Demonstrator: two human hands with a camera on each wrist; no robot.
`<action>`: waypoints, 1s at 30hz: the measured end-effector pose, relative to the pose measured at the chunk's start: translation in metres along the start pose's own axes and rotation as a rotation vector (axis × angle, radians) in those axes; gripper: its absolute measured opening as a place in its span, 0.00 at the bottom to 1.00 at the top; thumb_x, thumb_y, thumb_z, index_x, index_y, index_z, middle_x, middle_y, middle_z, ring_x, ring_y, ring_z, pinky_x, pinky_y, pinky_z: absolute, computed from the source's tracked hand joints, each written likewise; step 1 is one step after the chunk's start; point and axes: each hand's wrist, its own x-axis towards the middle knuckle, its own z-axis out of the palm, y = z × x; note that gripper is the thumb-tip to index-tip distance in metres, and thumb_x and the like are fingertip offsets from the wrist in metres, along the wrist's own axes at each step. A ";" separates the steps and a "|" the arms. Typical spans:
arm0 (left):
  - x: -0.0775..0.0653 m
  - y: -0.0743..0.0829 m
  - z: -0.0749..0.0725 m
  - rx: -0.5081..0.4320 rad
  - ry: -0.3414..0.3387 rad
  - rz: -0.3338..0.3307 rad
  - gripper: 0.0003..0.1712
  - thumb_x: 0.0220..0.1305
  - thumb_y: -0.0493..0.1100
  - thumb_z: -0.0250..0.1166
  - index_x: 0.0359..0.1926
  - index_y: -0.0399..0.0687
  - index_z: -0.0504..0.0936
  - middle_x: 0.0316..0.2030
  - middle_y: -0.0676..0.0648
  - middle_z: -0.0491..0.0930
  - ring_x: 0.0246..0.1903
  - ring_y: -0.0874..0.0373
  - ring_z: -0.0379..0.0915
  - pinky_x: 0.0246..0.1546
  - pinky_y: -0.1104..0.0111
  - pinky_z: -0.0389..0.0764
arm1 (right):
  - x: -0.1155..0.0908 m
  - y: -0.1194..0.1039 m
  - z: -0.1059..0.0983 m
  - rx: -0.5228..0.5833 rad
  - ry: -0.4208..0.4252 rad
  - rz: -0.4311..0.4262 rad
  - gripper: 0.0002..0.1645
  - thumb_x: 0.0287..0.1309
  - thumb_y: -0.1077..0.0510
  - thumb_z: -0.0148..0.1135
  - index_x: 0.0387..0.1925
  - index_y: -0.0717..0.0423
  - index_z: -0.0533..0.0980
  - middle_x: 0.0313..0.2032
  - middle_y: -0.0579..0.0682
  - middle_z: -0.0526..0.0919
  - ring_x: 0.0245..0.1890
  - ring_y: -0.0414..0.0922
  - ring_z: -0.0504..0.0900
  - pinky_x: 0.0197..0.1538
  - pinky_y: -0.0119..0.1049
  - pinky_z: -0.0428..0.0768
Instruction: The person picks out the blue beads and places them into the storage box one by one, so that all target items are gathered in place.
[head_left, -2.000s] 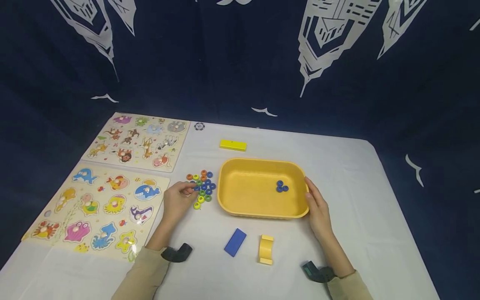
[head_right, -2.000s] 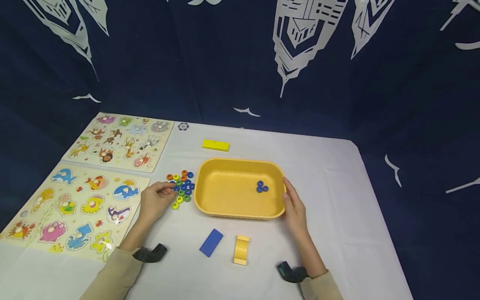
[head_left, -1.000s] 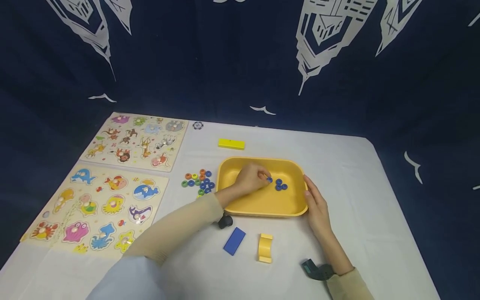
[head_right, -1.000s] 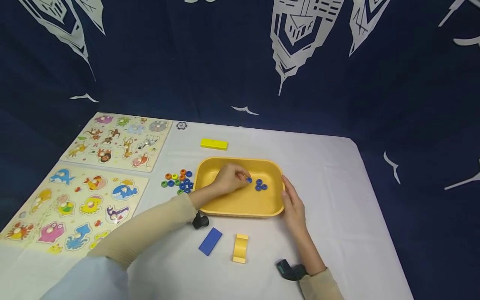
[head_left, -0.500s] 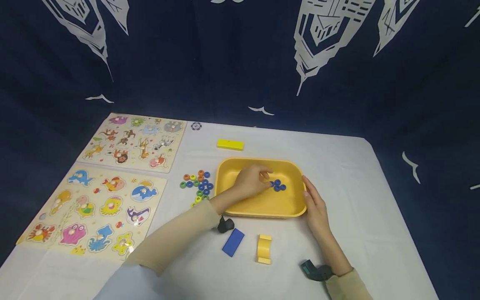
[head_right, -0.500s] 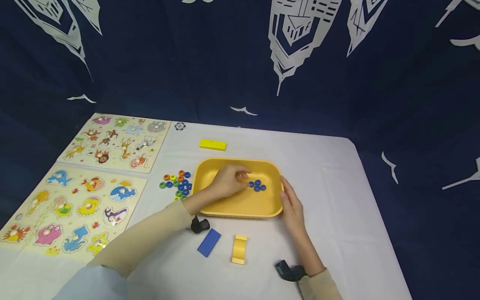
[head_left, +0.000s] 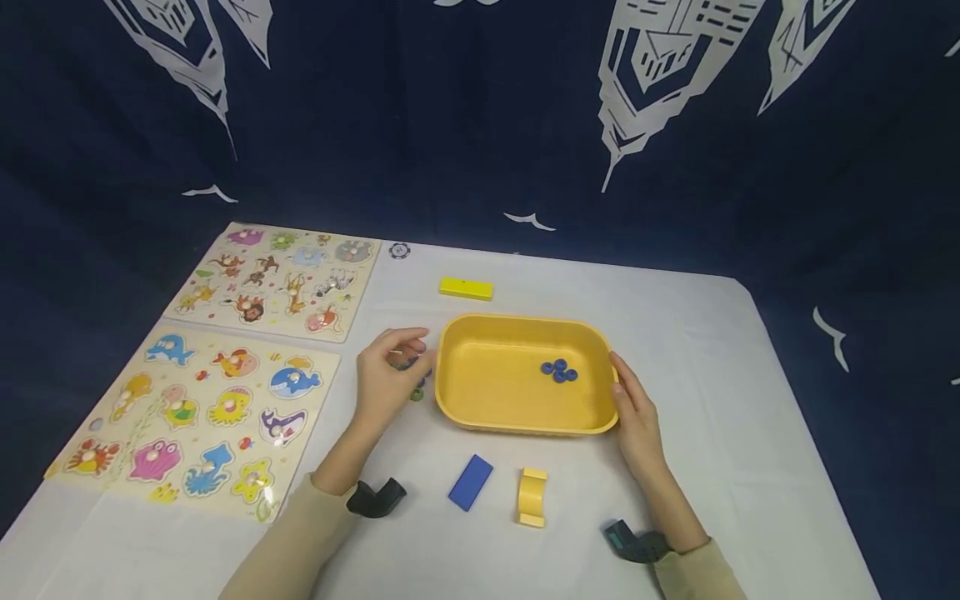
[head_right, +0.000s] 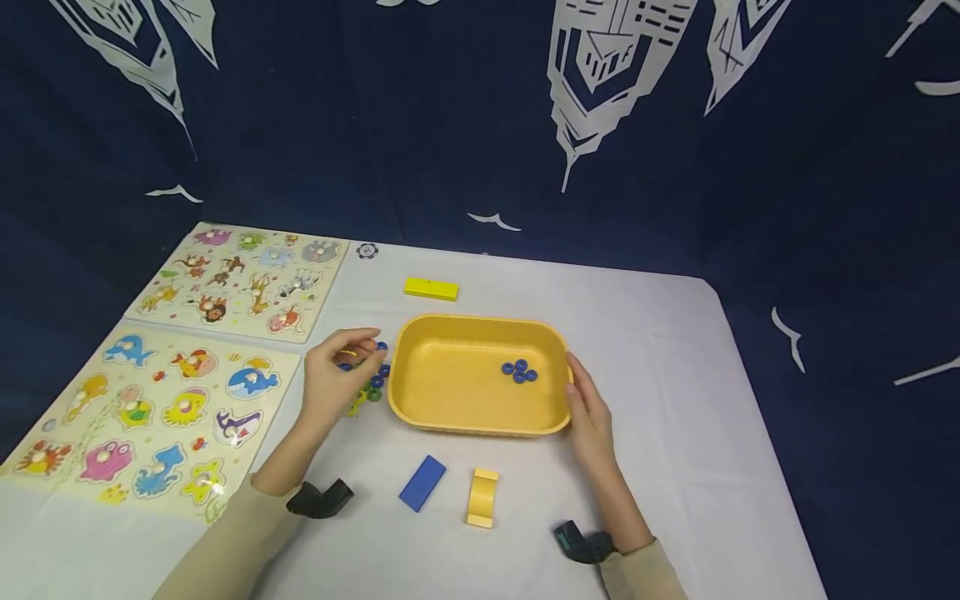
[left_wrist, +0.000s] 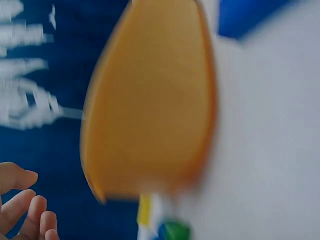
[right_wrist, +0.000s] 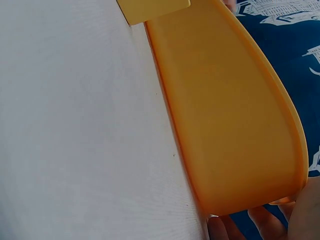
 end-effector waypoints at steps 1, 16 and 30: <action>-0.001 -0.007 -0.006 0.017 0.033 -0.024 0.14 0.46 0.39 0.68 0.38 0.45 0.81 0.28 0.47 0.79 0.29 0.58 0.72 0.32 0.66 0.76 | 0.000 0.000 0.000 0.002 0.001 -0.003 0.25 0.66 0.55 0.38 0.64 0.47 0.57 0.65 0.44 0.58 0.66 0.43 0.53 0.56 0.13 0.54; -0.011 -0.071 -0.031 0.217 0.150 -0.236 0.15 0.43 0.38 0.68 0.37 0.46 0.82 0.23 0.50 0.76 0.23 0.60 0.69 0.22 0.78 0.70 | 0.000 0.000 0.000 -0.013 0.003 -0.013 0.25 0.66 0.55 0.38 0.64 0.47 0.57 0.65 0.45 0.58 0.65 0.44 0.54 0.55 0.12 0.54; -0.010 -0.083 -0.026 0.483 0.099 -0.119 0.15 0.41 0.43 0.71 0.35 0.49 0.84 0.16 0.52 0.69 0.18 0.59 0.61 0.20 0.69 0.59 | 0.002 0.004 0.001 -0.004 0.000 -0.011 0.25 0.66 0.55 0.38 0.64 0.46 0.57 0.65 0.44 0.58 0.66 0.42 0.53 0.56 0.12 0.54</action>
